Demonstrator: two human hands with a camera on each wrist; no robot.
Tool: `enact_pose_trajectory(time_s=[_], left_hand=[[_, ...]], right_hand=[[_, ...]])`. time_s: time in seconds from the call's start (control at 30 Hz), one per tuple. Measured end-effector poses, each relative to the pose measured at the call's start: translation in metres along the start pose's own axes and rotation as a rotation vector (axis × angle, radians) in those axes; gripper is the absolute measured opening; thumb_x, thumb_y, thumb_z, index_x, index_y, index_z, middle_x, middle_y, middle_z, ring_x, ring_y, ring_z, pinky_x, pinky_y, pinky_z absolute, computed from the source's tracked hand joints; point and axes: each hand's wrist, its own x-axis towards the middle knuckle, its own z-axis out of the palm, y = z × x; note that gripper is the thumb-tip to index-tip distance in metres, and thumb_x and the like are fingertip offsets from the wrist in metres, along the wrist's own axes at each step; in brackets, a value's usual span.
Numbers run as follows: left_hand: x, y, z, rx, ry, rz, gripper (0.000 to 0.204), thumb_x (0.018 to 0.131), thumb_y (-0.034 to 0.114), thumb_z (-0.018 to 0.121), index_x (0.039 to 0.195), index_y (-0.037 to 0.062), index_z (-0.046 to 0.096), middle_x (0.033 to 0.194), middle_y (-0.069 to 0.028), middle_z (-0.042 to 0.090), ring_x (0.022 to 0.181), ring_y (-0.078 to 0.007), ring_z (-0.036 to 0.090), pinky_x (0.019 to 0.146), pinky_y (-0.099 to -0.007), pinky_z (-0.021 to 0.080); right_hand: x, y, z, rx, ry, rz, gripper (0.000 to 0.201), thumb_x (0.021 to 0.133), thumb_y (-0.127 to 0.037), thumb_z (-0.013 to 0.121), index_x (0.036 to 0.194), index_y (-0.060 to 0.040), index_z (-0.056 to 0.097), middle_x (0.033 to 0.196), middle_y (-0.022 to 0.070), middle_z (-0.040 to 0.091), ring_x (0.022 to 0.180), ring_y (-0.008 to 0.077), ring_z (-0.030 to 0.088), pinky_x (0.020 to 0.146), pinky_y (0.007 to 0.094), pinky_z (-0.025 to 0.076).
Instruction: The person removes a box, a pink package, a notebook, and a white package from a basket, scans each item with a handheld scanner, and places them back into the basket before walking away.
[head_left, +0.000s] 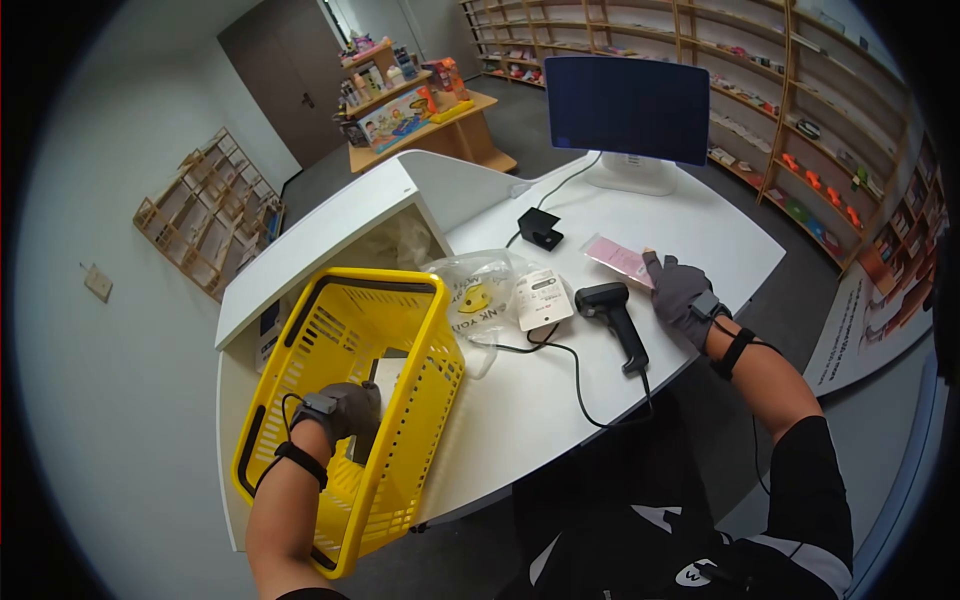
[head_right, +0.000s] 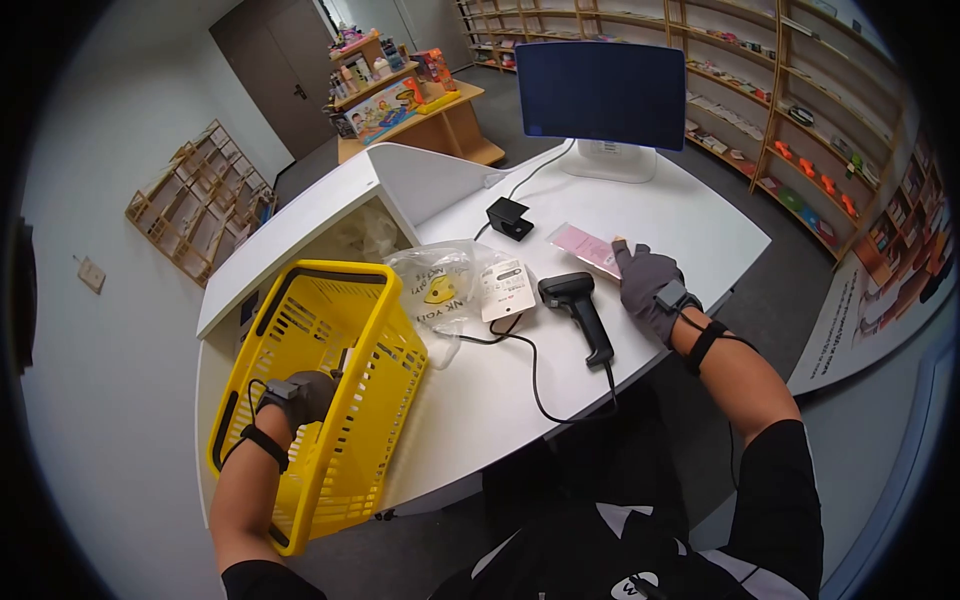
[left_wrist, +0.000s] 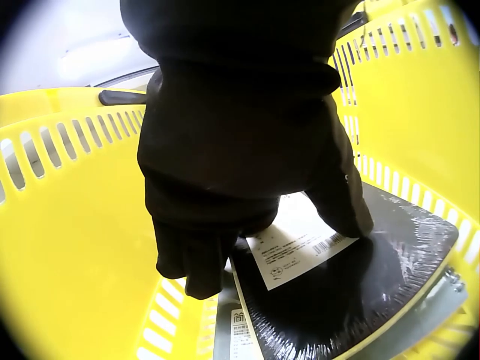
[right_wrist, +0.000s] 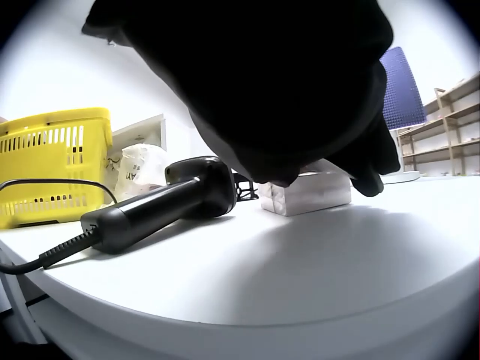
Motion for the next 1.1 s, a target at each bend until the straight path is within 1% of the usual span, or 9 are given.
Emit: enact_pose_trajectory(time_s=[0.2, 0.3, 0.43, 0.57, 0.63, 0.7, 0.8, 0.97, 1.1], left_hand=[[-0.007, 0.019, -0.025, -0.006, -0.107, -0.028, 0.058, 0.089, 0.051, 0.073, 0.126, 0.0071, 0.068, 0.112, -0.0262, 0.080, 0.106, -0.0501, 0.075, 0.096, -0.0534, 0.060], [-0.013, 0.023, -0.039, -0.017, -0.121, -0.125, 0.061, 0.086, 0.056, 0.076, 0.125, 0.0089, 0.073, 0.111, -0.0254, 0.080, 0.107, -0.0488, 0.076, 0.096, -0.0518, 0.060], [-0.034, 0.035, -0.071, 0.024, -0.033, 0.015, 0.040, 0.100, 0.044, 0.066, 0.122, 0.0145, 0.082, 0.100, -0.0219, 0.081, 0.093, -0.0430, 0.079, 0.089, -0.0494, 0.062], [-0.068, 0.058, -0.139, -0.100, 0.033, -0.186, 0.052, 0.095, 0.049, 0.075, 0.128, 0.0100, 0.082, 0.099, -0.0230, 0.081, 0.092, -0.0387, 0.080, 0.089, -0.0468, 0.062], [-0.076, 0.054, -0.147, -0.270, 0.591, -0.128, 0.063, 0.090, 0.049, 0.084, 0.136, 0.0052, 0.078, 0.104, -0.0225, 0.082, 0.092, -0.0371, 0.080, 0.090, -0.0464, 0.063], [-0.095, 0.082, -0.171, -0.427, 0.902, 0.077, 0.073, 0.085, 0.038, 0.092, 0.146, 0.0028, 0.071, 0.113, -0.0178, 0.083, 0.099, -0.0367, 0.081, 0.094, -0.0459, 0.062], [-0.102, 0.101, -0.189, -0.077, 1.103, 0.384, 0.080, 0.085, 0.035, 0.094, 0.152, 0.0019, 0.063, 0.124, -0.0152, 0.082, 0.108, -0.0335, 0.081, 0.105, -0.0437, 0.060], [-0.099, 0.127, -0.184, 0.174, 1.082, 0.477, 0.072, 0.086, 0.031, 0.090, 0.147, 0.0051, 0.064, 0.119, -0.0120, 0.081, 0.108, -0.0299, 0.080, 0.103, -0.0459, 0.060], [-0.096, 0.124, -0.171, 0.263, 0.889, 0.307, 0.055, 0.090, 0.028, 0.086, 0.138, 0.0066, 0.069, 0.108, -0.0105, 0.081, 0.097, -0.0291, 0.080, 0.099, -0.0480, 0.061]], right_hand=[[-0.002, 0.025, -0.004, 0.167, 0.128, 0.016, 0.055, 0.106, -0.029, 0.062, 0.159, -0.0112, 0.059, 0.103, 0.0212, 0.079, 0.097, 0.0390, 0.078, 0.081, 0.0498, 0.061], [-0.007, 0.034, -0.008, 0.193, 0.290, 0.025, 0.051, 0.104, -0.024, 0.067, 0.154, -0.0125, 0.065, 0.101, 0.0201, 0.079, 0.095, 0.0376, 0.078, 0.082, 0.0488, 0.061], [-0.026, 0.022, -0.046, 0.312, 0.493, -0.062, 0.047, 0.100, -0.016, 0.073, 0.148, -0.0132, 0.072, 0.103, 0.0188, 0.080, 0.092, 0.0368, 0.078, 0.082, 0.0472, 0.061], [-0.044, -0.020, -0.108, 0.416, 0.555, -0.248, 0.052, 0.098, -0.011, 0.075, 0.149, -0.0131, 0.071, 0.107, 0.0177, 0.080, 0.091, 0.0370, 0.078, 0.083, 0.0450, 0.062], [-0.051, -0.046, -0.136, 0.453, 0.537, -0.332, 0.053, 0.097, -0.011, 0.076, 0.149, -0.0131, 0.071, 0.107, 0.0170, 0.081, 0.091, 0.0366, 0.078, 0.082, 0.0450, 0.062], [-0.053, -0.074, -0.153, 0.496, 0.514, -0.422, 0.054, 0.096, -0.010, 0.077, 0.150, -0.0132, 0.070, 0.106, 0.0163, 0.081, 0.090, 0.0363, 0.078, 0.081, 0.0450, 0.062], [-0.051, -0.115, -0.176, 0.558, 0.476, -0.704, 0.061, 0.093, -0.012, 0.079, 0.152, -0.0124, 0.067, 0.104, 0.0146, 0.081, 0.088, 0.0359, 0.078, 0.078, 0.0461, 0.062], [-0.053, -0.164, -0.194, 0.433, 0.373, -0.841, 0.067, 0.090, -0.015, 0.083, 0.154, -0.0106, 0.063, 0.106, 0.0136, 0.081, 0.090, 0.0366, 0.078, 0.079, 0.0465, 0.063], [-0.053, -0.168, -0.196, 0.438, 0.345, -0.834, 0.070, 0.089, -0.018, 0.086, 0.154, -0.0092, 0.062, 0.118, 0.0172, 0.081, 0.101, 0.0377, 0.079, 0.089, 0.0458, 0.063]])
